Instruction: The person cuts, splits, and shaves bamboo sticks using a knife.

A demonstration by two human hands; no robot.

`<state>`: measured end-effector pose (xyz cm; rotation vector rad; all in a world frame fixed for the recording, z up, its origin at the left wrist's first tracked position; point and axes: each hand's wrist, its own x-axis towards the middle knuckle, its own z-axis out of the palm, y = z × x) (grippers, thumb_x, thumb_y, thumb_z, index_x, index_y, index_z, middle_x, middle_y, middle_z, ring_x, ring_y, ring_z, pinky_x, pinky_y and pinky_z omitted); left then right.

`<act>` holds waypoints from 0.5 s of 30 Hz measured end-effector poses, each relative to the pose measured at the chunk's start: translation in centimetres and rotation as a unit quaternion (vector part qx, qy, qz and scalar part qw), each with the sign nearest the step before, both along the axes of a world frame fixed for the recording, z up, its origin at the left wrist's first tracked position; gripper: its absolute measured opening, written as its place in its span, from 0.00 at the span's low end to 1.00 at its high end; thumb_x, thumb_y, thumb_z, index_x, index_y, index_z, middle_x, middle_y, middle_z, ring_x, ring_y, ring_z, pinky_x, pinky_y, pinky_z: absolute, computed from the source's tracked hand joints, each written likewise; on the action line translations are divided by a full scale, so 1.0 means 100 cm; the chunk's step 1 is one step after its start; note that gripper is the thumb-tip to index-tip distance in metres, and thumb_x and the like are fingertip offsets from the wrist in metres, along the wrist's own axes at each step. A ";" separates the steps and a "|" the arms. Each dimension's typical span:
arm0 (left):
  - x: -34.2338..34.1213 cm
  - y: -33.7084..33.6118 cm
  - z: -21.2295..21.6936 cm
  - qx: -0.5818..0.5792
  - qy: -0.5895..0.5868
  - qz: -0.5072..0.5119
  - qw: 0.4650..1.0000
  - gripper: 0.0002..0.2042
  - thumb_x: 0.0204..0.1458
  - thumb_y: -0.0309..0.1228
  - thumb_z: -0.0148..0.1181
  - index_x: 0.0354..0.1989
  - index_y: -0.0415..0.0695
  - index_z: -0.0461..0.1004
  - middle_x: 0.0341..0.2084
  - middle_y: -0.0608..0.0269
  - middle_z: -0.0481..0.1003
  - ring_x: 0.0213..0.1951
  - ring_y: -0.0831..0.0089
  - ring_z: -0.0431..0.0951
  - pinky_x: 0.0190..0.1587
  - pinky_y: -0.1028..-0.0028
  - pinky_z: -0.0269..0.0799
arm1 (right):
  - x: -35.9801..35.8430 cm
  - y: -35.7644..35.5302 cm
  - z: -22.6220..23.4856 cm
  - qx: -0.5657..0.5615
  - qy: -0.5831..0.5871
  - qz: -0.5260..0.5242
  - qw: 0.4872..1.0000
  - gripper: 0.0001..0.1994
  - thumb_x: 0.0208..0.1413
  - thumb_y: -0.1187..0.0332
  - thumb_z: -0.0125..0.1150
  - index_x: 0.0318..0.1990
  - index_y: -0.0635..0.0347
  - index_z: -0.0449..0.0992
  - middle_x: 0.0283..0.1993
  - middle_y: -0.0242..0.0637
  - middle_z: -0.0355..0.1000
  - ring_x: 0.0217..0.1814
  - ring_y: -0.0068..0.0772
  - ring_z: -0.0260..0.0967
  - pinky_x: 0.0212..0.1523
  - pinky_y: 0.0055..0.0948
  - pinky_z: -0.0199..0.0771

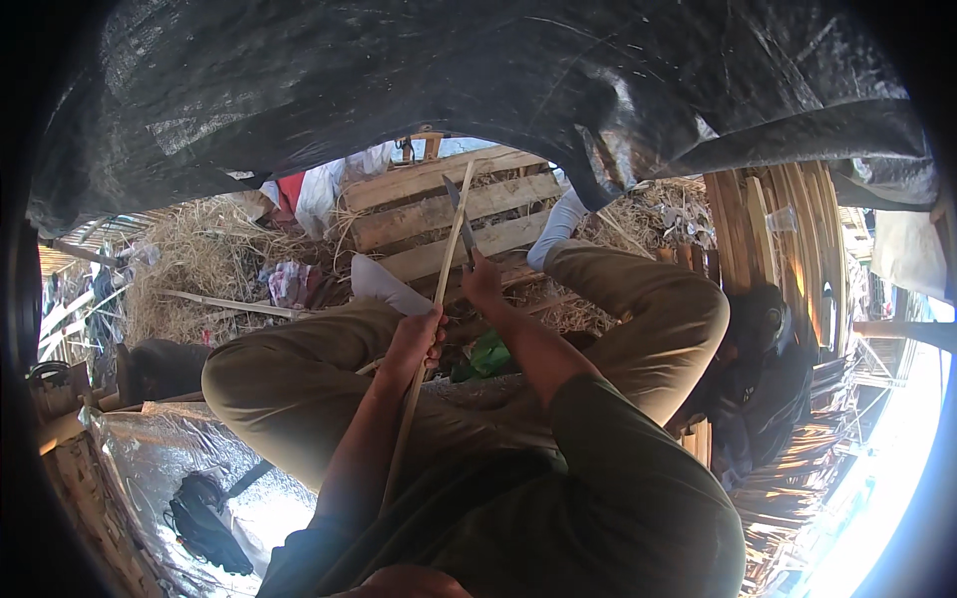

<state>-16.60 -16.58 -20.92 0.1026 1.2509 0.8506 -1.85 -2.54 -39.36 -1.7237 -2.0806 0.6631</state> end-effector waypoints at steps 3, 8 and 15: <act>-0.009 -0.004 -0.001 -0.009 0.003 0.025 1.000 0.18 0.62 0.46 0.53 0.35 0.41 0.70 0.20 0.67 0.66 0.12 0.80 0.62 0.11 0.76 0.55 | -0.022 0.000 -0.003 -0.077 -0.007 0.013 0.997 0.27 0.53 0.67 0.64 0.61 0.64 0.68 0.47 0.56 0.76 0.50 0.60 0.74 0.50 0.49 0.73; -0.005 0.007 -0.005 -0.029 -0.035 0.004 0.999 0.18 0.63 0.46 0.53 0.35 0.41 0.70 0.20 0.68 0.66 0.12 0.80 0.62 0.11 0.76 0.54 | -0.017 0.027 -0.024 -0.053 -0.038 0.033 0.997 0.28 0.57 0.68 0.60 0.65 0.58 0.64 0.43 0.58 0.72 0.45 0.64 0.72 0.47 0.53 0.72; -0.007 0.010 -0.012 -0.063 -0.003 -0.021 0.998 0.18 0.63 0.47 0.51 0.37 0.41 0.71 0.19 0.70 0.65 0.12 0.81 0.62 0.12 0.76 0.55 | -0.027 0.039 -0.029 -0.187 -0.076 0.055 0.978 0.28 0.58 0.73 0.55 0.67 0.57 0.60 0.53 0.62 0.62 0.50 0.64 0.69 0.50 0.51 0.73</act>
